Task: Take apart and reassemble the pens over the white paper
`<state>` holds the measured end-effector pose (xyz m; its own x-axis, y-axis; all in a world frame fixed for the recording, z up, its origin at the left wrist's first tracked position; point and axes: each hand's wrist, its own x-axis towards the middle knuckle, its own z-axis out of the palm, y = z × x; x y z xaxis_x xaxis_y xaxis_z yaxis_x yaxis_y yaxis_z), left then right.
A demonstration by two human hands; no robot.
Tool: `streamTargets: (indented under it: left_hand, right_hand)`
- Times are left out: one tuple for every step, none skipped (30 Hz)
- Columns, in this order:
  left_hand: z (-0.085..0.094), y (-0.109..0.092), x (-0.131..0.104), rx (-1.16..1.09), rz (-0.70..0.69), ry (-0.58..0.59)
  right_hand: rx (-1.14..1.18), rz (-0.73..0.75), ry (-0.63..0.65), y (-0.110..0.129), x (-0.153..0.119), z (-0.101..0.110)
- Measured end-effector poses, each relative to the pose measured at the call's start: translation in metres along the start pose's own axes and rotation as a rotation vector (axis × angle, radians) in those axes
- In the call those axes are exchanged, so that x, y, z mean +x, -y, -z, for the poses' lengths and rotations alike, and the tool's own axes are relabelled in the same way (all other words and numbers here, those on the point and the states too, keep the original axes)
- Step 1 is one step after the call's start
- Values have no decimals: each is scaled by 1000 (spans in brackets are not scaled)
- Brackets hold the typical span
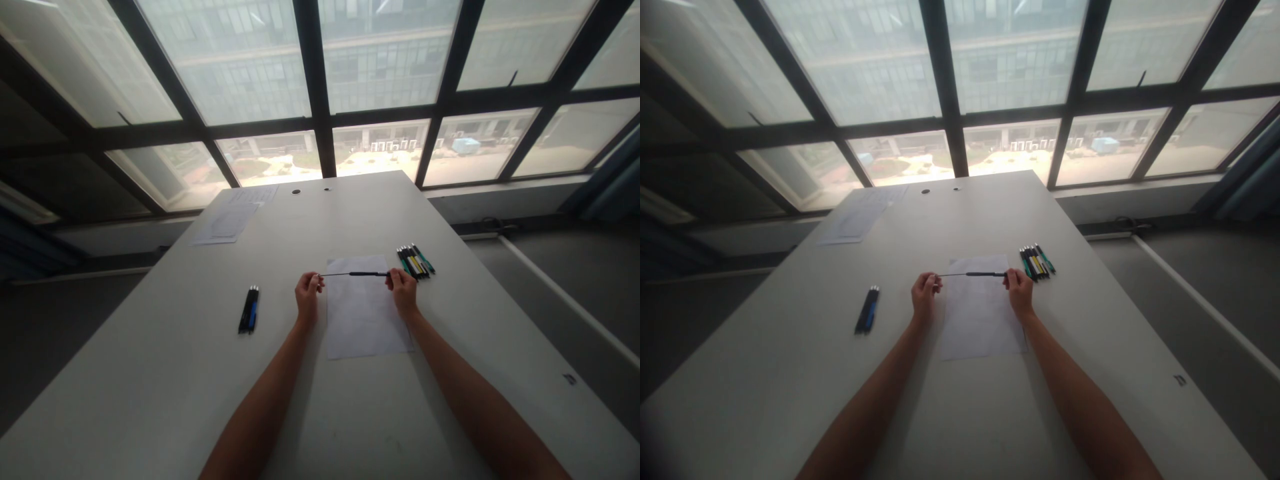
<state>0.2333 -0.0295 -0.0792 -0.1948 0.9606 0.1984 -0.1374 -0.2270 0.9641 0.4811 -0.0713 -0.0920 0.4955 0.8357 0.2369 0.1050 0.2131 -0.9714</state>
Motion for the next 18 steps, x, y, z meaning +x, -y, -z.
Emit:
streamTargets:
  left_hand:
    - [0, 1, 0, -4, 3, -8]
    - [1, 1, 1, -7, 6, -16]
    - [1, 1, 1, -10, 8, -25]
    - [1, 2, 2, -14, 10, -33]
    - [2, 2, 2, -18, 13, -38]
    - [2, 2, 3, -25, 15, -41]
    - [2, 3, 3, -33, 18, -44]
    - [2, 3, 4, -43, 21, -48]
    - [3, 3, 4, -55, 26, -53]
    - [3, 3, 4, -70, 31, -58]
    - [3, 3, 4, -86, 37, -65]
    - [3, 3, 5, -101, 42, -73]
    - [2, 2, 4, -111, 45, -78]
    - [2, 1, 4, -114, 45, -82]
    - [1, 1, 4, -109, 43, -84]
    - [1, 0, 4, -100, 38, -85]
    - [0, 0, 3, -88, 32, -84]
    - [0, 0, 3, -77, 26, -80]
  right_hand:
    - [1, -1, -3, -1, 0, 0]
    - [-1, -1, -6, -2, 1, 0]
    - [-6, -1, -9, -2, 1, 0]
    - [-12, -1, -12, -2, 1, 0]
    - [-15, -3, -14, -2, 1, 0]
    - [-12, -6, -16, -3, 1, 0]
    - [-4, -11, -18, -2, 1, 0]
    - [7, -17, -18, -2, 1, 0]
    - [20, -26, -22, -2, 1, 0]
    - [32, -35, -29, -2, 2, 0]
    - [44, -45, -37, -2, 2, 0]
    - [53, -54, -46, -2, 2, 0]
    - [58, -61, -56, -3, 2, 0]
    - [61, -65, -66, -3, 3, 0]
    - [63, -67, -75, -4, 3, -1]
    - [64, -65, -82, -4, 3, -1]
    - [63, -63, -86, -5, 3, -1]
    - [61, -57, -87, -5, 4, -1]
